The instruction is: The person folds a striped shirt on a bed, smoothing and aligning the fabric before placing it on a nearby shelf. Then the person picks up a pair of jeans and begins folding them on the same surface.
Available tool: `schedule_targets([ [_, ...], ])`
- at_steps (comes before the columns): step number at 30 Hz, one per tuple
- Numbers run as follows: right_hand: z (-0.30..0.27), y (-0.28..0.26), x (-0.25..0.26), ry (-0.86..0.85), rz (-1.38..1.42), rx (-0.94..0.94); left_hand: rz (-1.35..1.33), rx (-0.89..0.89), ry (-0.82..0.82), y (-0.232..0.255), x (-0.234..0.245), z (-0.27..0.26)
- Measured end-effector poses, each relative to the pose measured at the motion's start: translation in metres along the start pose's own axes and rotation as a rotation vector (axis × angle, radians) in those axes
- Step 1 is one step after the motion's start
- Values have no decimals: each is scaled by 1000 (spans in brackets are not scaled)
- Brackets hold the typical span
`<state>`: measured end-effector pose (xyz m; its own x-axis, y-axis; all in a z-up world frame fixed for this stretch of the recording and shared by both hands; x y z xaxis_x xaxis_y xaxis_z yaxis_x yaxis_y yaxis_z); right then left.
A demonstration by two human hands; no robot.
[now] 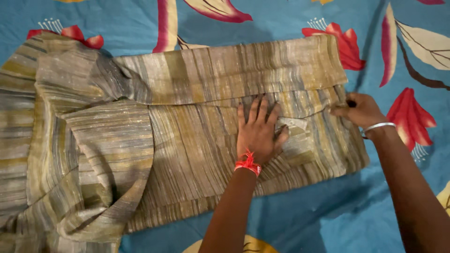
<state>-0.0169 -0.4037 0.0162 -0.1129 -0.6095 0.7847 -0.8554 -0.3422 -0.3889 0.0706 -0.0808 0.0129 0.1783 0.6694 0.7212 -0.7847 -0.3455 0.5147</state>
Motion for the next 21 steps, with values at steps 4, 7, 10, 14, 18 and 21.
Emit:
schedule_targets([
  [4, -14, -11, 1, -20, 27, 31, 4, -3, -19, 0, -1, -1],
  [7, -29, -6, 11, -9, -81, -35, 3, -1, -24, 0, -2, -1],
  [10, -48, 2, 11, -170, -16, -11, 10, -2, -13, -1, -2, -1],
  [14, -63, 19, 7, -225, -52, -72, 16, -8, -24, -1, -5, -2],
  [18, -63, 21, 8, -226, 235, -64, 13, -11, -23, -3, -7, -3],
  [21, -67, 27, 2, -321, 24, -124, 48, -27, -27, -2, -7, -4],
])
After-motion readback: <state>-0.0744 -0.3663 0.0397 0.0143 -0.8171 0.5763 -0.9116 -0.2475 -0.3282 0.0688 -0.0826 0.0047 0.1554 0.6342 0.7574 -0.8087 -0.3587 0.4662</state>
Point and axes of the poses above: each hand's wrist, its own z-axis towards the middle knuckle, its own x-axis out of the back of the hand, y = z × x, the point moved 5 cm from there along z, towards the middle knuckle, and after that the axes turned 14 degrees about -x, right-handed, at the moved point
